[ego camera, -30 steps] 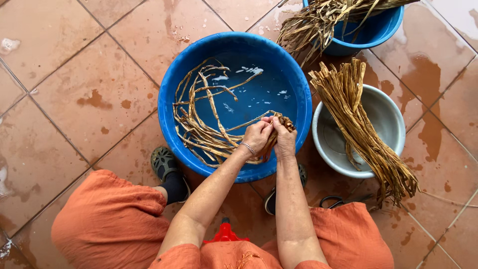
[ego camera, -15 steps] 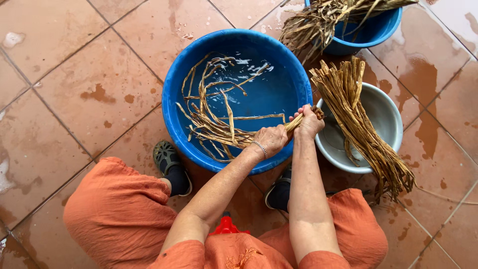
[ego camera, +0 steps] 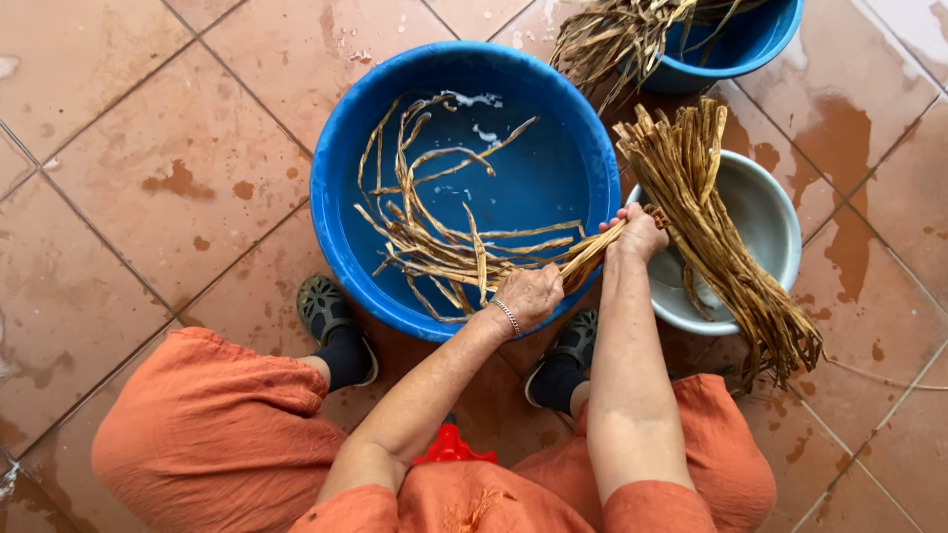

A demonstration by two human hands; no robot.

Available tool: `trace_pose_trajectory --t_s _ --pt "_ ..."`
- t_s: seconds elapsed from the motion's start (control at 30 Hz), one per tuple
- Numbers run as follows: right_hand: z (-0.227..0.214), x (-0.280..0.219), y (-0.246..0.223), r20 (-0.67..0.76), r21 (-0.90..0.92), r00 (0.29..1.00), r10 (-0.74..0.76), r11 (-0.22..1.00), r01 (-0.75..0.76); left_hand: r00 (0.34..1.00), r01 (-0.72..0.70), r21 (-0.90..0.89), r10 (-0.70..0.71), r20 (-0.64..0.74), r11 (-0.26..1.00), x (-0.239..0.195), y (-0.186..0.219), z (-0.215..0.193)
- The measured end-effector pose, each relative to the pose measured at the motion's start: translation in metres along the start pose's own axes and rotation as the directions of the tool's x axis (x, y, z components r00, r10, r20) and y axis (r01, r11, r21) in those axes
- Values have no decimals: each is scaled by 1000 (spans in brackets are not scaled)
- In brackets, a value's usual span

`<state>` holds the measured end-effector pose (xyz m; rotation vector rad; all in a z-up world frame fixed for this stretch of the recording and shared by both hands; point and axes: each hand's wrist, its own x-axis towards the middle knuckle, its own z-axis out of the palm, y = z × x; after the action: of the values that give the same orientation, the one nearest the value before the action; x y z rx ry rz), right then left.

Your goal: The person sits on a low stool and repeatedly submerges bundles of dried, straw-like plant material into a blue basin of water. They agitate the material by hand and transfer it between basins to ensure it is fully soaked.

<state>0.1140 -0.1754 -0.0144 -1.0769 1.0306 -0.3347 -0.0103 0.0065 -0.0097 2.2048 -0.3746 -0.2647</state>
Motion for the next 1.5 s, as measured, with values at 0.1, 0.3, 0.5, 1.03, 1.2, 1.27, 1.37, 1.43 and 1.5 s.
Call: trace_pose_trajectory --t_s 0.1,0.3,0.5,1.03,1.2,1.27,1.37,1.43,1.5 --pt "-9 6 4 -28 8 999 40 999 -40 999 -26 0 26 -42 1000 -11 -5 9" --pt "-14 27 -3 -127 25 991 41 999 -38 998 -44 -9 43 -47 999 -27 -9 15" --pt "-27 53 -9 -155 37 986 62 998 -57 994 -99 6 100 -55 995 -43 -14 7" --pt "-55 140 -65 -203 106 977 -68 990 91 975 -217 53 219 -41 975 -82 -6 -77" --pt "-72 191 -81 -171 149 976 -135 976 161 977 -212 111 214 -3 971 -86 -9 -98" --pt "-90 211 -87 -209 114 961 -180 972 207 969 -242 122 246 -24 963 -102 -9 -100" --pt "-115 241 -130 -226 131 961 -162 972 195 977 -201 160 209 -32 966 -111 -29 -122" --pt "-129 256 -143 -164 125 976 -142 979 163 983 -178 126 183 -31 976 -115 -49 -119" --pt "-137 258 -149 -29 175 991 -128 976 131 987 -139 149 149 -53 979 -106 -77 -110"
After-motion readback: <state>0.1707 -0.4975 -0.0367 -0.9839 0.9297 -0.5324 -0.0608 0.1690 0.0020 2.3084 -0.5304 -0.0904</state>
